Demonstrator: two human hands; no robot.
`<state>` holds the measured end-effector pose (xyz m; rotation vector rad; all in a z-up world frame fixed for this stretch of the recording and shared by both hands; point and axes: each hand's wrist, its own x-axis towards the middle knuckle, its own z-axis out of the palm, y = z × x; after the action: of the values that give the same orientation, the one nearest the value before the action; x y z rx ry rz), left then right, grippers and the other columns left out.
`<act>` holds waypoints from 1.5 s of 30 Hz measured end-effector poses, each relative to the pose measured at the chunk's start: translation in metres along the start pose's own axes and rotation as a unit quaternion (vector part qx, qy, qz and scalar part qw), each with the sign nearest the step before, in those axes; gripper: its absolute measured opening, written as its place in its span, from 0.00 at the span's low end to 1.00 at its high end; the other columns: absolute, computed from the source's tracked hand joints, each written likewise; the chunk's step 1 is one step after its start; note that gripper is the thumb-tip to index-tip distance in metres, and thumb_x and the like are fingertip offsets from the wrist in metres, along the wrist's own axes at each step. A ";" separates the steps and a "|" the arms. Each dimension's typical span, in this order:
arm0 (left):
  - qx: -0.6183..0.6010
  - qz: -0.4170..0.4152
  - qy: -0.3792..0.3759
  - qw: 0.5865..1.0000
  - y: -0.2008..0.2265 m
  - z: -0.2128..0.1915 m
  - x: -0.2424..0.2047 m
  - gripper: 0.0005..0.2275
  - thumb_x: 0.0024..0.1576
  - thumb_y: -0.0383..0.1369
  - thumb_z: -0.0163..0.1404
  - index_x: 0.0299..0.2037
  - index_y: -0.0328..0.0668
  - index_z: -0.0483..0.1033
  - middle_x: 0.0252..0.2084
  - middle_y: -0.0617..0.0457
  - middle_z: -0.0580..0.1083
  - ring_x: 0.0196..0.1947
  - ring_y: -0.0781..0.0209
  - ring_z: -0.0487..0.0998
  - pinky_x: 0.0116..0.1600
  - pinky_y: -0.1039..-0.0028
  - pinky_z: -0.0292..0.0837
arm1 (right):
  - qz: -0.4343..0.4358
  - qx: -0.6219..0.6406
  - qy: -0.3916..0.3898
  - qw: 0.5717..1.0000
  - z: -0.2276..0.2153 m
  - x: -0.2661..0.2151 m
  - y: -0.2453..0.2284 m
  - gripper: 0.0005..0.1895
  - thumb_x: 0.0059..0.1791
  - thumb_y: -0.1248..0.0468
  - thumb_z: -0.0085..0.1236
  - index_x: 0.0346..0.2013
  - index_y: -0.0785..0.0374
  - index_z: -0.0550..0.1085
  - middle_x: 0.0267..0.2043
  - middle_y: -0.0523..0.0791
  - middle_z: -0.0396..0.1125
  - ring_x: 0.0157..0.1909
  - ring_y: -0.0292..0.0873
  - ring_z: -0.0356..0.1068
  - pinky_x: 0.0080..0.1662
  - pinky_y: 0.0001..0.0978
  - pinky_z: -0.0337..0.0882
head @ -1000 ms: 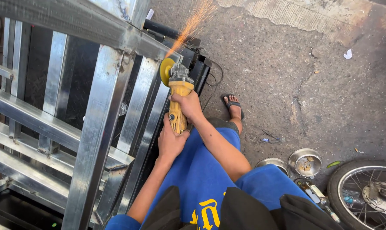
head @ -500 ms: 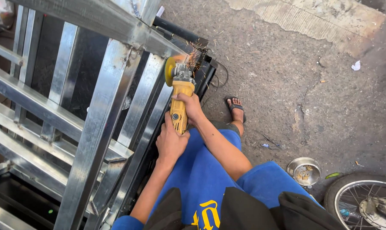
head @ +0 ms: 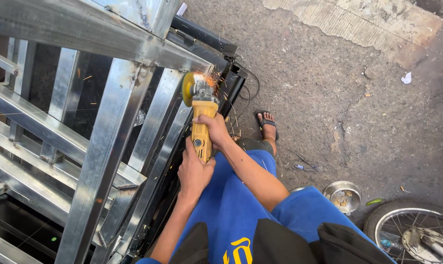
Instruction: Grinding the joints of a metal frame using an angle grinder to smooth the surface.
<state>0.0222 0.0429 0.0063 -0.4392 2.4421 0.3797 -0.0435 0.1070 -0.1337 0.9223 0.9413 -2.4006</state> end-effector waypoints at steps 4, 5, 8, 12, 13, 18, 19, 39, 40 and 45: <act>-0.003 -0.005 0.010 1.000 -0.002 0.010 0.002 0.44 0.47 0.44 0.55 0.74 0.47 0.45 0.52 0.38 0.70 0.46 0.25 0.78 0.45 0.38 0.74 | -0.010 0.012 0.031 0.999 0.008 -0.011 -0.011 0.29 0.33 0.64 0.69 0.43 0.76 0.70 0.29 0.57 0.63 0.31 0.54 0.70 0.31 0.50 0.72; -0.006 -0.005 0.006 1.000 0.002 0.007 0.002 0.44 0.47 0.44 0.55 0.74 0.48 0.46 0.52 0.38 0.70 0.46 0.25 0.78 0.45 0.39 0.74 | -0.011 0.012 0.034 0.999 0.006 -0.009 -0.012 0.30 0.33 0.63 0.69 0.44 0.77 0.70 0.30 0.58 0.64 0.32 0.55 0.70 0.31 0.51 0.71; -0.012 -0.009 0.007 1.000 0.003 0.010 0.002 0.44 0.46 0.44 0.55 0.74 0.49 0.46 0.51 0.39 0.71 0.46 0.26 0.78 0.46 0.39 0.74 | -0.009 0.006 0.036 0.999 0.003 -0.008 -0.012 0.31 0.33 0.62 0.70 0.43 0.77 0.70 0.30 0.59 0.64 0.32 0.56 0.70 0.31 0.52 0.70; -0.026 -0.012 0.021 0.999 -0.003 0.015 -0.007 0.44 0.46 0.45 0.55 0.74 0.50 0.46 0.52 0.36 0.70 0.47 0.24 0.77 0.48 0.36 0.73 | 0.003 -0.025 0.013 1.000 0.002 -0.012 -0.009 0.32 0.32 0.61 0.72 0.43 0.76 0.70 0.30 0.58 0.64 0.32 0.56 0.70 0.32 0.52 0.72; -0.026 -0.018 0.019 0.999 0.001 0.013 -0.005 0.44 0.46 0.45 0.55 0.74 0.50 0.46 0.52 0.36 0.70 0.47 0.24 0.77 0.48 0.36 0.73 | 0.010 -0.026 0.012 1.000 0.002 -0.011 -0.014 0.32 0.32 0.61 0.72 0.43 0.76 0.70 0.30 0.58 0.64 0.32 0.56 0.70 0.32 0.52 0.72; -0.028 -0.015 0.017 0.999 0.013 0.008 -0.003 0.44 0.46 0.46 0.55 0.74 0.52 0.47 0.52 0.39 0.71 0.46 0.26 0.78 0.49 0.40 0.74 | -0.022 -0.024 0.031 0.999 0.000 -0.007 -0.018 0.33 0.33 0.60 0.71 0.44 0.78 0.70 0.32 0.59 0.64 0.34 0.56 0.69 0.32 0.53 0.70; -0.028 -0.011 0.019 0.999 0.009 0.013 -0.003 0.44 0.46 0.46 0.55 0.74 0.52 0.47 0.52 0.39 0.71 0.46 0.26 0.78 0.49 0.40 0.74 | -0.026 -0.023 0.031 0.999 -0.001 -0.007 -0.017 0.33 0.33 0.60 0.71 0.44 0.78 0.70 0.32 0.59 0.64 0.34 0.56 0.69 0.32 0.53 0.70; -0.101 -0.050 0.001 0.994 0.012 0.017 -0.007 0.42 0.45 0.45 0.54 0.73 0.60 0.48 0.54 0.39 0.71 0.51 0.27 0.77 0.51 0.40 0.72 | -0.015 -0.062 0.047 0.997 -0.007 -0.012 -0.022 0.31 0.31 0.61 0.72 0.43 0.75 0.72 0.33 0.58 0.66 0.36 0.56 0.71 0.35 0.53 0.71; -0.103 -0.045 0.001 0.994 0.014 0.016 -0.007 0.42 0.45 0.45 0.54 0.73 0.60 0.48 0.54 0.39 0.71 0.51 0.27 0.77 0.51 0.40 0.72 | -0.020 -0.063 0.049 0.997 -0.007 -0.013 -0.026 0.31 0.31 0.61 0.72 0.43 0.75 0.72 0.33 0.58 0.66 0.36 0.56 0.71 0.35 0.53 0.71; -0.131 -0.027 -0.001 0.991 0.014 0.002 -0.005 0.42 0.45 0.43 0.57 0.73 0.54 0.50 0.55 0.36 0.71 0.53 0.25 0.75 0.53 0.40 0.70 | -0.039 -0.075 0.074 0.994 0.005 -0.019 -0.036 0.32 0.30 0.63 0.73 0.43 0.74 0.71 0.34 0.57 0.67 0.38 0.55 0.71 0.38 0.52 0.71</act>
<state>0.0215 0.0575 0.0104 -0.6136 2.3814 0.6806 -0.0529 0.1302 -0.1020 1.0343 1.2152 -2.3135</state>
